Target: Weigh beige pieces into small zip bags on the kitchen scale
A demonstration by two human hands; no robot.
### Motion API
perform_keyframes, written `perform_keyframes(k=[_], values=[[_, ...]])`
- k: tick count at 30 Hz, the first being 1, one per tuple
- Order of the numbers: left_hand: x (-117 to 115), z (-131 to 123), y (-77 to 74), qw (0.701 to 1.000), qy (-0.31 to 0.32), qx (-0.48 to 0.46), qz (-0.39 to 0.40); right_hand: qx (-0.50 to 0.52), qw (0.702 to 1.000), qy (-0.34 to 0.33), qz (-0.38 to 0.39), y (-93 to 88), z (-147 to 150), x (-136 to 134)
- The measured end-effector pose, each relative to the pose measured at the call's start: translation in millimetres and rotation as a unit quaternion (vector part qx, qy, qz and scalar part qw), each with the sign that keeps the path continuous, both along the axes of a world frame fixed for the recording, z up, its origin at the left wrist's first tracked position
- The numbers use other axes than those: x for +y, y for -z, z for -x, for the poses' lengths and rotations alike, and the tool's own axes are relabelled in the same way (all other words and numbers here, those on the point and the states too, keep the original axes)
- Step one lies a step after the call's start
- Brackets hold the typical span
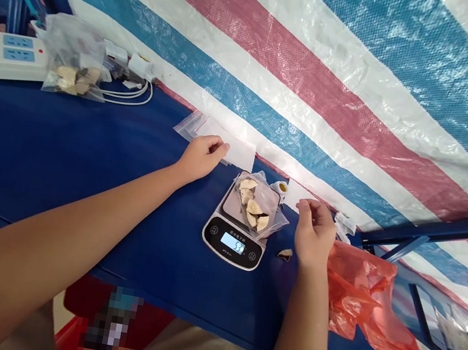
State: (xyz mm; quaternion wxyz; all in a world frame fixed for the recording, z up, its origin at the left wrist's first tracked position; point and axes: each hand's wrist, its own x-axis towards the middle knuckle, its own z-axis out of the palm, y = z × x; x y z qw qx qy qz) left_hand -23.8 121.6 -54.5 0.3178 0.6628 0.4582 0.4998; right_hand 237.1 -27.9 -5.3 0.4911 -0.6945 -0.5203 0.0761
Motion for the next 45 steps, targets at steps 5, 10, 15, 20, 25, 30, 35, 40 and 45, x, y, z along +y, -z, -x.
perform_keyframes(k=[5,10,15,20,25,30,35,40,45], values=[[0.7,-0.1,1.3,1.000,-0.021,-0.019,0.001,0.068,0.993,0.091,-0.026,4.1,3.6,3.4],[-4.3,1.8,-2.6,0.998,-0.059,0.000,-0.018,0.151,0.974,0.142,-0.090,10.4,-1.6,5.6],[-7.0,-3.0,-1.5,0.999,-0.050,-0.001,-0.006,0.101,0.981,0.126,-0.104,9.3,-1.4,6.0],[-4.1,-6.6,1.6,0.999,-0.032,0.001,0.017,0.036,0.994,0.071,-0.079,4.1,7.8,3.0],[-2.2,-4.1,1.2,0.999,-0.033,-0.018,0.011,-0.035,0.997,-0.050,-0.052,-0.4,11.6,-3.3],[-0.5,-3.1,1.5,0.999,-0.030,-0.015,-0.013,-0.093,0.988,-0.119,-0.031,-3.3,13.1,-7.2],[2.7,-2.8,4.4,0.999,-0.033,-0.038,-0.011,-0.174,0.972,-0.153,-0.042,-9.2,18.5,-11.6],[2.4,-4.1,3.2,0.998,-0.039,-0.051,-0.016,-0.319,0.929,-0.189,0.018,-8.3,35.8,-15.3],[0.2,-5.0,1.4,0.999,-0.029,-0.036,-0.013,-0.329,0.915,-0.228,0.046,-3.4,49.2,-13.7]])
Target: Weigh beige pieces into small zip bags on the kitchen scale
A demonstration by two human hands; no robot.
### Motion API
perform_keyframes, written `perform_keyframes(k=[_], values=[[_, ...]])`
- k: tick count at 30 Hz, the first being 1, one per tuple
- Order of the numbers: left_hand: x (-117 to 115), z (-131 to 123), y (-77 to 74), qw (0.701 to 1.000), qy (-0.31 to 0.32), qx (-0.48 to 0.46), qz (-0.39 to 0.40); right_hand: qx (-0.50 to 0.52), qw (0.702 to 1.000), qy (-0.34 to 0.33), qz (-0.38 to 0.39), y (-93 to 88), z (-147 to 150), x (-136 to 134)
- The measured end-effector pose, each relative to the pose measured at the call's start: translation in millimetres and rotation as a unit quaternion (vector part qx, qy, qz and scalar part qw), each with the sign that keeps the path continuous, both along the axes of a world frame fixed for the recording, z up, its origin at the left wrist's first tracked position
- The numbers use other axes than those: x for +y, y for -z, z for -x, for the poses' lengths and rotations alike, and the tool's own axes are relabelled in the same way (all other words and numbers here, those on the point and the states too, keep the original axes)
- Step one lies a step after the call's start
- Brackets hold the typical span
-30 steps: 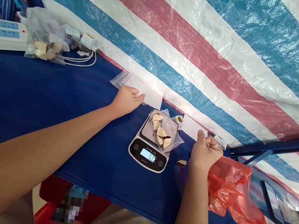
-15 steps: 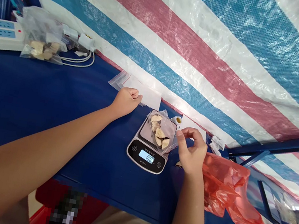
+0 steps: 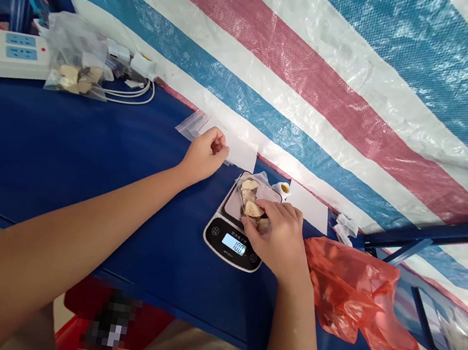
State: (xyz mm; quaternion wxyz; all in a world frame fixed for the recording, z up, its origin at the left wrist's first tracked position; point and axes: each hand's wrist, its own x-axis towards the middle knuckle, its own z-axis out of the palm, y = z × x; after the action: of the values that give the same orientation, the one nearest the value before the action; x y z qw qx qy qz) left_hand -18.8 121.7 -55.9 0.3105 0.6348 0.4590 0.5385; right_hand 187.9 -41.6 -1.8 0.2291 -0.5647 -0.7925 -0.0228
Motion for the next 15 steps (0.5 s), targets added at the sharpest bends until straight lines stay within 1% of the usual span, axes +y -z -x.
perform_keyframes(k=[2,4,6,7,8,10,12,13,15], values=[[-3.4,0.3,-1.3,1.000,0.001,0.017,-0.009,0.072,0.997,-0.008,0.006,-0.6,-0.8,1.1],[-10.8,0.9,-5.3,0.999,0.005,0.039,-0.035,0.180,0.983,0.019,-0.010,-1.6,-6.2,2.9],[-23.3,1.1,-13.6,0.994,0.027,0.065,-0.089,0.296,0.950,0.083,-0.049,-2.1,-15.8,5.9],[-31.2,0.7,-19.3,0.988,0.053,0.082,-0.123,0.346,0.928,0.117,-0.073,-2.2,-21.6,7.9],[-39.6,-0.6,-25.9,0.977,0.092,0.105,-0.158,0.388,0.905,0.147,-0.093,-2.2,-27.7,10.1],[-56.1,-6.4,-39.6,0.941,0.204,0.173,-0.209,0.445,0.868,0.190,-0.115,-2.4,-38.9,14.5],[-68.1,-17.9,-51.0,0.888,0.313,0.256,-0.219,0.470,0.847,0.218,-0.121,-2.7,-47.2,18.2],[-71.4,-25.6,-55.1,0.862,0.351,0.295,-0.215,0.479,0.840,0.226,-0.121,-3.0,-49.9,19.6],[-72.2,-43.7,-60.1,0.822,0.396,0.356,-0.203,0.497,0.829,0.227,-0.114,-3.9,-53.4,20.7]])
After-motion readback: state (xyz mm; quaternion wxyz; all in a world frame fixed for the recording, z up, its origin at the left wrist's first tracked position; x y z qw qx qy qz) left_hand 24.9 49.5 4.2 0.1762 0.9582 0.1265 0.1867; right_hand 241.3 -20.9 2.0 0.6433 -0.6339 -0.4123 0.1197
